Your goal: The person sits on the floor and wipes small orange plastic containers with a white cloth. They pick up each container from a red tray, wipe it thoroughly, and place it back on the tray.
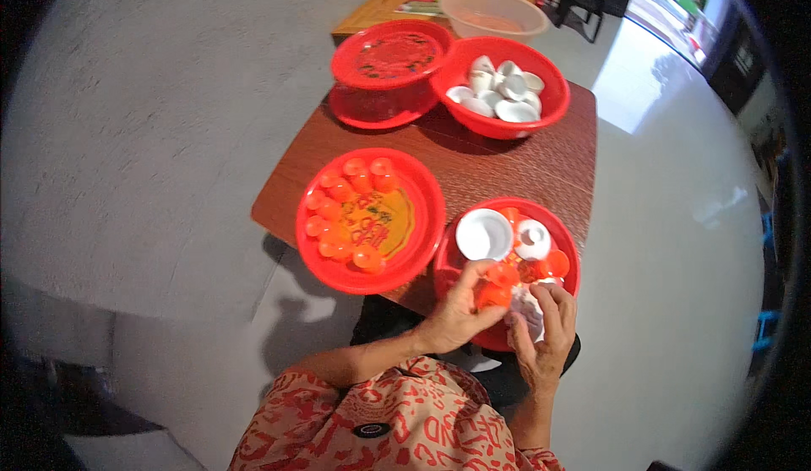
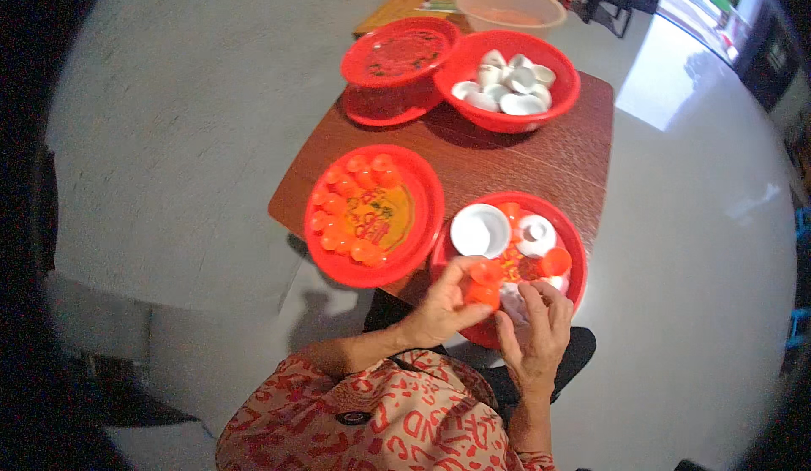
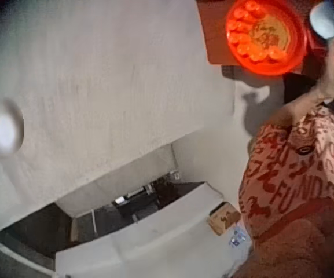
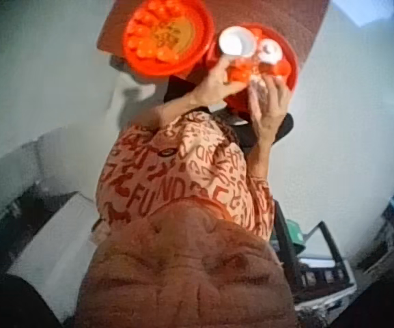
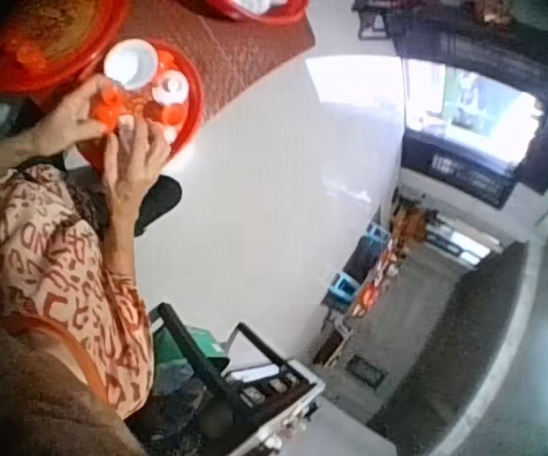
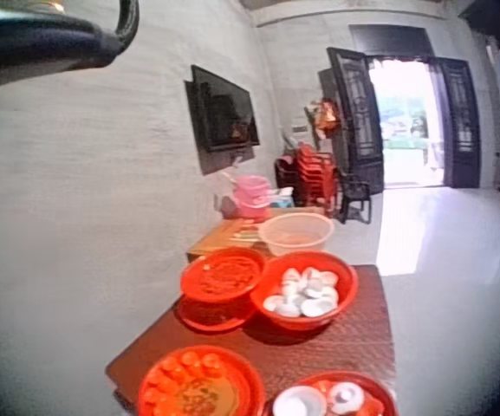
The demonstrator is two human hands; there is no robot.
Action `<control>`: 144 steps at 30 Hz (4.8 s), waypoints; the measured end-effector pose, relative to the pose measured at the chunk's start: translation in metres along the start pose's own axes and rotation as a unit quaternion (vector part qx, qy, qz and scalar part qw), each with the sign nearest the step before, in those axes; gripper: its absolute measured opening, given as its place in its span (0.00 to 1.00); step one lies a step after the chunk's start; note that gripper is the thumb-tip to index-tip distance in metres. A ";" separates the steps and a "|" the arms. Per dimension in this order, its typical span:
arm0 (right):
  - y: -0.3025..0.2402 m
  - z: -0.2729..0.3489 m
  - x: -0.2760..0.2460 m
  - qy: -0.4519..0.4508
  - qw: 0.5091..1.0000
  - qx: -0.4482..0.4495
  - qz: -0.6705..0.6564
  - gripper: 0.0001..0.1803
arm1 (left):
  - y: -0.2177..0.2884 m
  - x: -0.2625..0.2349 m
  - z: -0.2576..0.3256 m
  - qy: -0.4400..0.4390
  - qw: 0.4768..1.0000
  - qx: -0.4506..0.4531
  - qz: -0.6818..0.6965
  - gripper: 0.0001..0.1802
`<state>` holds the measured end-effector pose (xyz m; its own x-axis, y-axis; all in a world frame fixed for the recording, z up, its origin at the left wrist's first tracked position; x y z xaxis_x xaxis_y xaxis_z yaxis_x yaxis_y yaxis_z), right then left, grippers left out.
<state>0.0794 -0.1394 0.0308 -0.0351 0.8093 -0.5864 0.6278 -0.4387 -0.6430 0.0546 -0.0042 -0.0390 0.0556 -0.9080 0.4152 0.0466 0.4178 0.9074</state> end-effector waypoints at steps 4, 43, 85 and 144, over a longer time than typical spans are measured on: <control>-0.004 -0.007 0.023 -0.052 0.984 0.047 -0.166 0.25 | 0.009 -0.008 0.008 0.028 0.988 0.086 -0.128 0.29; -0.014 -0.113 0.215 -0.058 0.997 0.013 -0.059 0.18 | 0.101 -0.161 0.001 0.230 0.637 0.061 -0.733 0.29; 0.099 -0.012 -0.003 0.014 0.992 0.070 0.105 0.33 | 0.036 0.035 -0.024 0.002 0.738 0.198 -0.645 0.21; 0.025 0.073 0.006 -0.074 0.956 0.021 -0.284 0.15 | 0.097 0.040 -0.021 0.069 0.571 0.321 -0.753 0.29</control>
<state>0.0379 -0.1741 -0.0243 -0.4733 0.8584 -0.1980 0.4425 0.0374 -0.8960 0.0818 0.0010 0.0640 0.5144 -0.1926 -0.8356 -0.2263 -0.9704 0.0843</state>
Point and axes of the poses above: each hand's wrist, its own z-axis away from the middle knuckle, its own x-axis out of the palm, y = z × x, the point moved 7 cm from there along -z, towards the middle knuckle, and after that the axes turned 6 degrees about -x, right-handed, at the moved point
